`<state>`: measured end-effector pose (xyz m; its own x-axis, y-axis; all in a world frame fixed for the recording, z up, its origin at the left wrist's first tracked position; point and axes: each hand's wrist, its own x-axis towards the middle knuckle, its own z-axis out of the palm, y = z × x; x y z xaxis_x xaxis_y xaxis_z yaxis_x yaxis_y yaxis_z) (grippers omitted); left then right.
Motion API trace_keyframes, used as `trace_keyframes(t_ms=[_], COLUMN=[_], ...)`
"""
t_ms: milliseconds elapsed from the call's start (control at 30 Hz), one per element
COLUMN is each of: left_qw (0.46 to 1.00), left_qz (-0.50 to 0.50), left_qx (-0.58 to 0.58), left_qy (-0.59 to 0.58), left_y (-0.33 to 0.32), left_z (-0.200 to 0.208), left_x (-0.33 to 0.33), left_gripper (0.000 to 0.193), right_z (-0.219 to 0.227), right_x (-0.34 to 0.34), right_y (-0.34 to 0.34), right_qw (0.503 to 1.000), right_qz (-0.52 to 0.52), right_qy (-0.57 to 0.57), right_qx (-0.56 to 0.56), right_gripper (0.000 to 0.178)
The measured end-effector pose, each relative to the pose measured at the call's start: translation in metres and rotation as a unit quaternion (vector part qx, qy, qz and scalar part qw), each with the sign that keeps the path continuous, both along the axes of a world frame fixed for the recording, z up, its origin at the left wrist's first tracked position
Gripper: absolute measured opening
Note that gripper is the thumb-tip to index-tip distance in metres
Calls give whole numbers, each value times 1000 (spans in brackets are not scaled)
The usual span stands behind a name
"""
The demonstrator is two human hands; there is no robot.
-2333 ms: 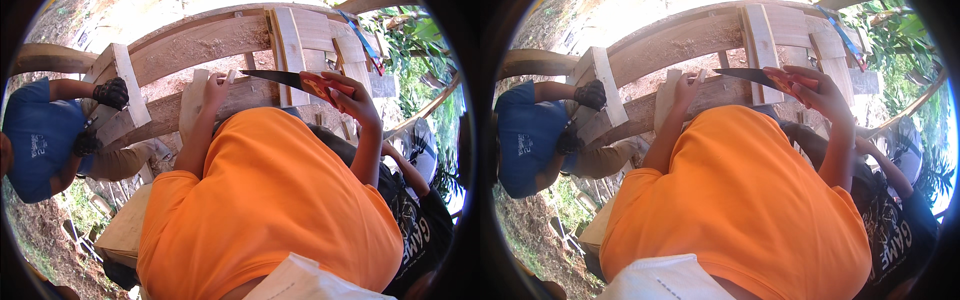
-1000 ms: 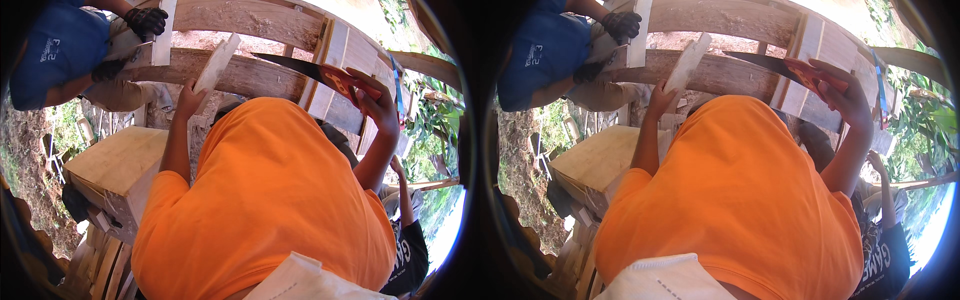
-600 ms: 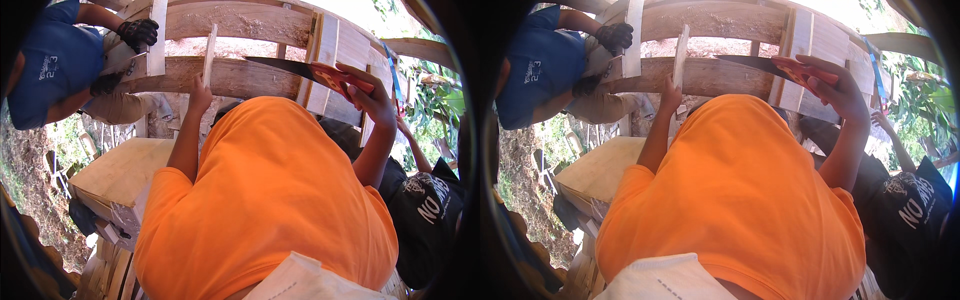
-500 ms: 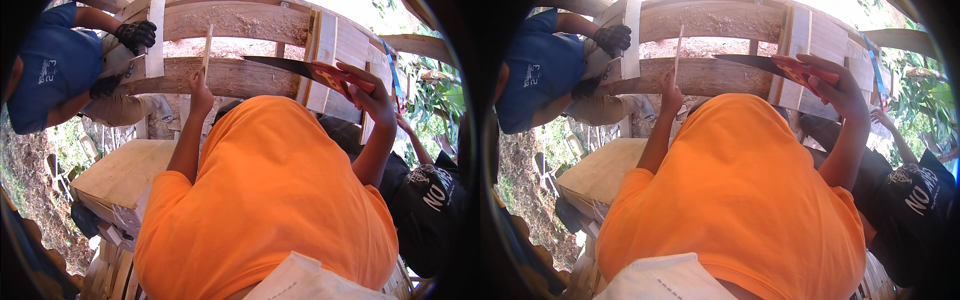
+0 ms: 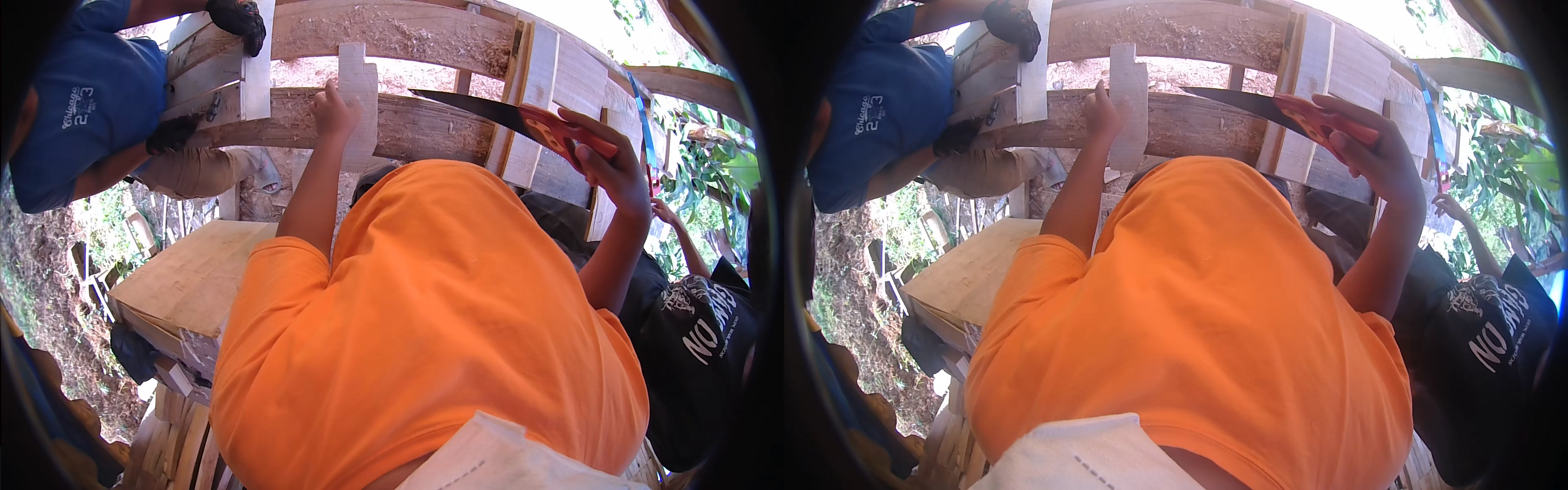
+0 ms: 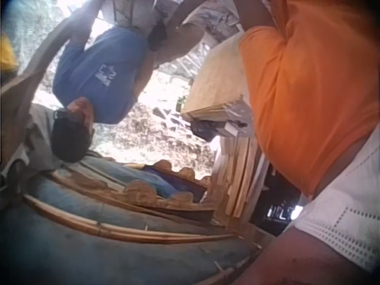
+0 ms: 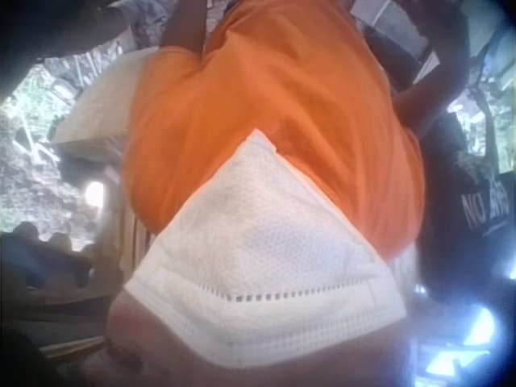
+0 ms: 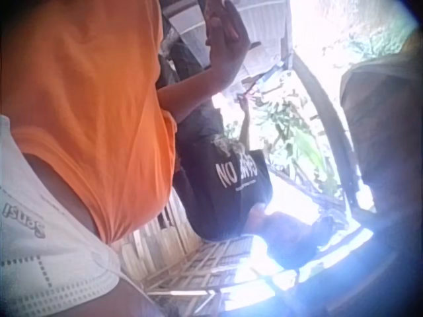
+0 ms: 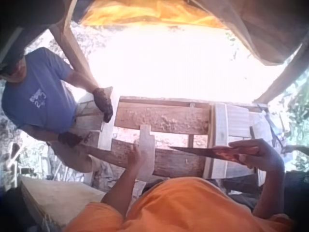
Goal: The person uses a hand saw to cut a piece of wood that is clamped to a wooden beam. They hold the wood steady with one hand while sawing with the other. After cutting, they pick up the piece of wood and walk away.
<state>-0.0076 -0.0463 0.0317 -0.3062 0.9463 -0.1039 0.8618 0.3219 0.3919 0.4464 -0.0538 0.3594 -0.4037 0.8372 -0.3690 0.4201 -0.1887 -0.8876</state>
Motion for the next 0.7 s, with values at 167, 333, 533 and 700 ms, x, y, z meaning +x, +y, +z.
trace_keyframes(t_ms=[167,333,533,700], left_qw=[999,972,837,741], left_qz=[11,12,188,252], left_qx=[29,-85,13,14], left_qy=[-13,-220,-513,-622], left_y=[43,74,70,31], left_z=[-7,-27,40,24], left_x=[-16,-46,-21,-7], left_gripper=[75,57,24,21], right_z=[4,5,0,2], right_x=[-7,-9,-2,-1], right_y=[2,7,10,20], right_qw=[1000,1000,1000,1000], right_qz=[11,14,-5,-13], right_qy=[-11,-4,4,-6], right_qx=[-6,-1,-2,16], right_gripper=[47,46,44,44])
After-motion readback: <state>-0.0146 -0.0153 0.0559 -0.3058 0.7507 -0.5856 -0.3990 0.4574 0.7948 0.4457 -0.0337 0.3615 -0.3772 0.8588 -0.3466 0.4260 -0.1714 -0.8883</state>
